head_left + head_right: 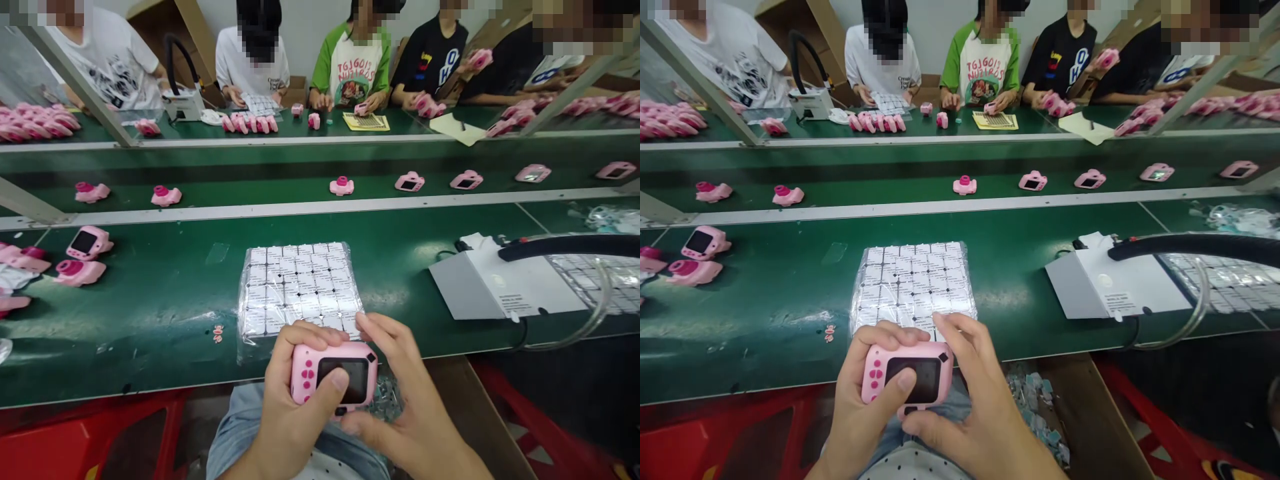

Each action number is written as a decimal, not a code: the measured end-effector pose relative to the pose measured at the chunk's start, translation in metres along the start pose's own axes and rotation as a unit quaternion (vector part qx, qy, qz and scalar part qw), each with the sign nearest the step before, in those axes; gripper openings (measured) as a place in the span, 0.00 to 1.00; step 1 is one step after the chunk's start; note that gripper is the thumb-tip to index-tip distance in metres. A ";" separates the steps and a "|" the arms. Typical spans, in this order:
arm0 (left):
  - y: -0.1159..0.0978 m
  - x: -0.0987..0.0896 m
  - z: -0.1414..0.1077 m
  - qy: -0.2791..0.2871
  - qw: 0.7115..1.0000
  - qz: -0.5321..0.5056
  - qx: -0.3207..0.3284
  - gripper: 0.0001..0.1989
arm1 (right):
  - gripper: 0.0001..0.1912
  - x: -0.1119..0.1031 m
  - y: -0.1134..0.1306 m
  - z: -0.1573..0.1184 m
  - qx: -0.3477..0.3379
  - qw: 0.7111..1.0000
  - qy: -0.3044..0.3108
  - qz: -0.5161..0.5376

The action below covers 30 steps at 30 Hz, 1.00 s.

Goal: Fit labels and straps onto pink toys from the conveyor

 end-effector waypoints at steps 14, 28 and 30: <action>0.036 -0.020 0.009 -0.077 0.992 0.071 0.076 0.14 | 0.38 0.047 -0.053 0.028 0.202 0.925 -0.015 0.321; 0.059 -0.101 0.186 -0.063 0.979 0.151 -0.120 0.16 | 0.25 0.039 -0.141 0.020 0.252 0.897 -0.064 0.356; 0.054 -0.128 0.244 -0.097 0.965 0.226 -0.086 0.18 | 0.26 0.037 -0.159 0.016 0.270 0.895 -0.065 0.348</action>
Point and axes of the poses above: each hand's wrist, its own z-axis towards the middle knuckle, its own x-axis out of the palm, y = z × x, the point moved 9 cm from there along z, towards the middle knuckle, and after that the axes turned 2 degrees about x, right-handed, at the moved point
